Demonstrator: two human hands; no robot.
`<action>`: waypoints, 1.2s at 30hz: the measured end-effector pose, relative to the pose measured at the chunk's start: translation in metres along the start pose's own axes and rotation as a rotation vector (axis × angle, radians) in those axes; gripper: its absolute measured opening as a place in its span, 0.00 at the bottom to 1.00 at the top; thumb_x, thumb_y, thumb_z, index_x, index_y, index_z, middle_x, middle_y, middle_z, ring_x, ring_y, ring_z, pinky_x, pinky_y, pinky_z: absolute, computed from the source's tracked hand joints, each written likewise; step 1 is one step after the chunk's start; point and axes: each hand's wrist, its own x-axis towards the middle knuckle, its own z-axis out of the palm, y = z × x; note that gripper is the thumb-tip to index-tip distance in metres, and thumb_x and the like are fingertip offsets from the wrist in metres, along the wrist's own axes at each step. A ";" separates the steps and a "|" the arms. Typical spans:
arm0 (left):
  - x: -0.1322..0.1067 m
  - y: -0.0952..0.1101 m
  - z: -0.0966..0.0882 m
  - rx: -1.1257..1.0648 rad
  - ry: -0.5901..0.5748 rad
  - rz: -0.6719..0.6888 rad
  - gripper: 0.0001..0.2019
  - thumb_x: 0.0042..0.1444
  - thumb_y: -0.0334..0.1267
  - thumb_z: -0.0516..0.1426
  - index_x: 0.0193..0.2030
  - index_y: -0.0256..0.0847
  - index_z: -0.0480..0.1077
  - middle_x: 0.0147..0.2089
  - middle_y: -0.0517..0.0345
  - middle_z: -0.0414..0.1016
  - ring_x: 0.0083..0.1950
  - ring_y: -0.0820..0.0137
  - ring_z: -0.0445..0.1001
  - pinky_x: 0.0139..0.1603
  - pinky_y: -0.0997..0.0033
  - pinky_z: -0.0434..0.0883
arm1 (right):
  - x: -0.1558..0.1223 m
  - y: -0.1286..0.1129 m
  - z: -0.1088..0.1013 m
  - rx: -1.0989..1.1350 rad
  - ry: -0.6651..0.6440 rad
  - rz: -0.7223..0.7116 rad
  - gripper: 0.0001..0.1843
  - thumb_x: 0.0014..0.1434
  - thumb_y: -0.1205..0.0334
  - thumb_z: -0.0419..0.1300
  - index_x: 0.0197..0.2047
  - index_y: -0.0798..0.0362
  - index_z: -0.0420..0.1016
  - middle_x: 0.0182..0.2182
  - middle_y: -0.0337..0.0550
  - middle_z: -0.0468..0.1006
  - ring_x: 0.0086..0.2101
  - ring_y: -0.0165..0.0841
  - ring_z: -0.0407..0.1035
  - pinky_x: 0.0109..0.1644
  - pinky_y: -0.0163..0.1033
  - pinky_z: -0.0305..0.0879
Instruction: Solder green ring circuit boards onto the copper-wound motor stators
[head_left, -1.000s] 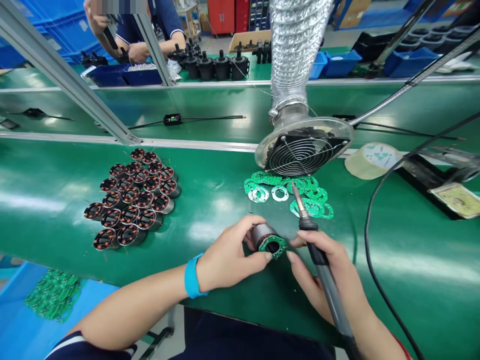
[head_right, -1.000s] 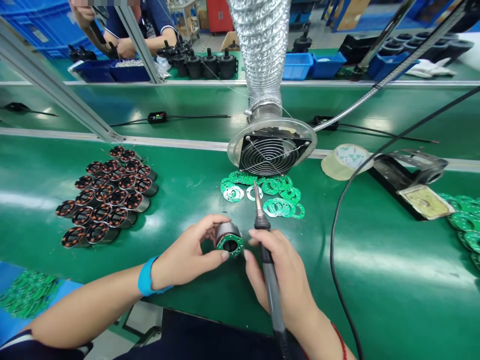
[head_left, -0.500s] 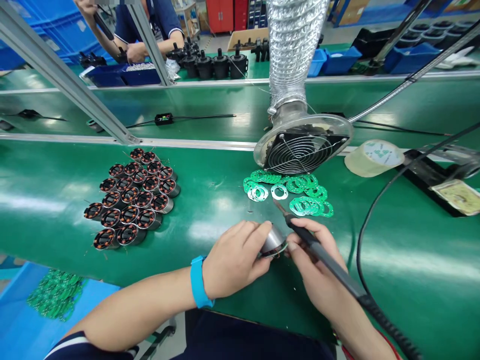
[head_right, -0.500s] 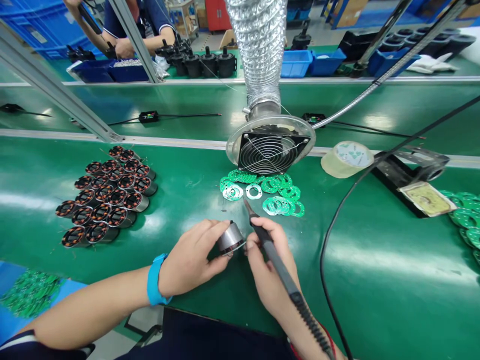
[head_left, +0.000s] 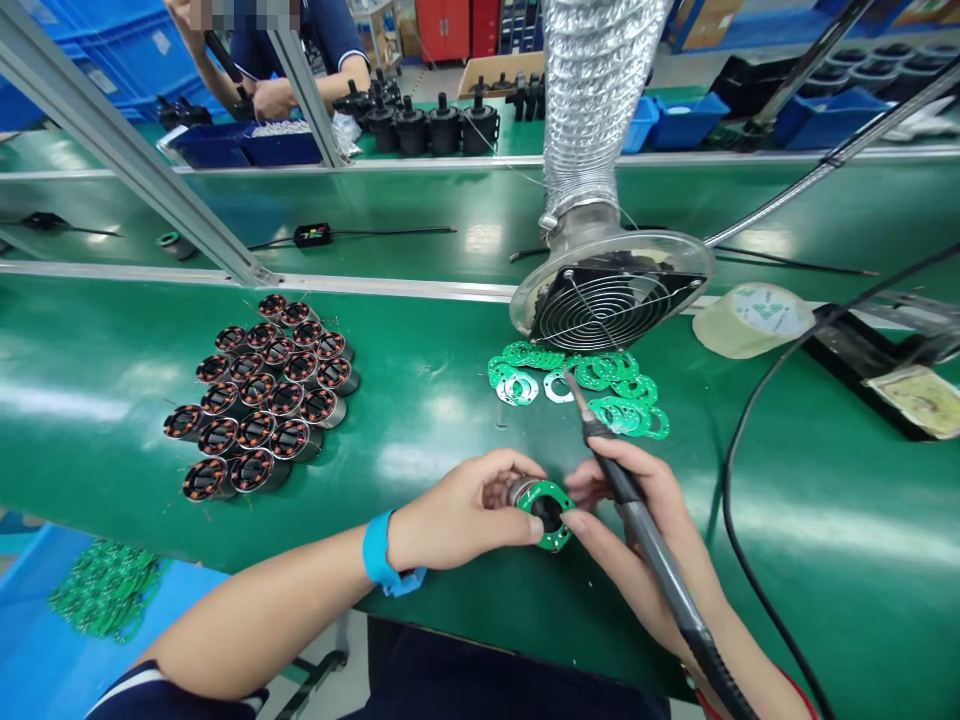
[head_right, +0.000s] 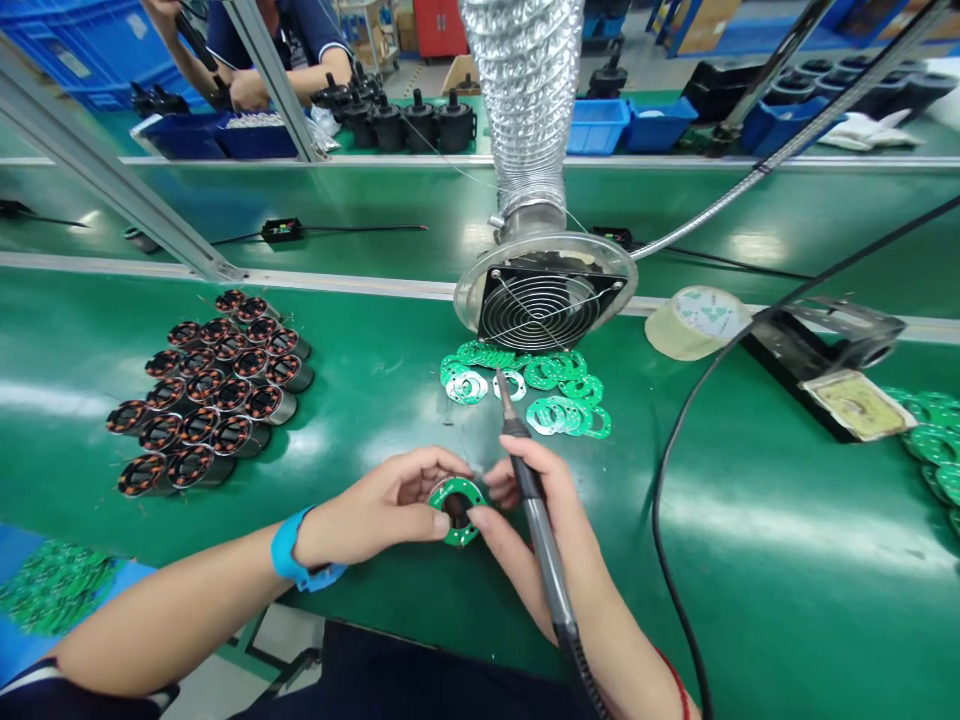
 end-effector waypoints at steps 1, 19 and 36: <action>0.001 0.001 -0.002 -0.055 -0.045 -0.049 0.16 0.45 0.37 0.62 0.42 0.39 0.68 0.33 0.61 0.71 0.32 0.73 0.71 0.33 0.72 0.68 | -0.002 -0.001 0.000 -0.016 0.002 -0.058 0.25 0.60 0.59 0.62 0.59 0.43 0.62 0.43 0.44 0.78 0.38 0.34 0.77 0.41 0.40 0.76; 0.016 0.028 -0.024 -0.255 0.255 -0.064 0.14 0.42 0.37 0.62 0.37 0.37 0.67 0.30 0.61 0.73 0.24 0.78 0.70 0.25 0.79 0.65 | 0.026 0.023 -0.076 -0.819 0.009 -0.601 0.13 0.62 0.63 0.54 0.50 0.50 0.71 0.36 0.48 0.82 0.38 0.40 0.75 0.41 0.46 0.68; 0.181 0.120 -0.136 0.636 1.028 0.030 0.17 0.64 0.42 0.56 0.56 0.38 0.67 0.56 0.48 0.70 0.52 0.62 0.73 0.51 0.55 0.74 | 0.060 0.088 -0.140 -0.934 0.246 -0.420 0.24 0.67 0.43 0.43 0.52 0.49 0.69 0.29 0.44 0.81 0.26 0.38 0.78 0.25 0.38 0.73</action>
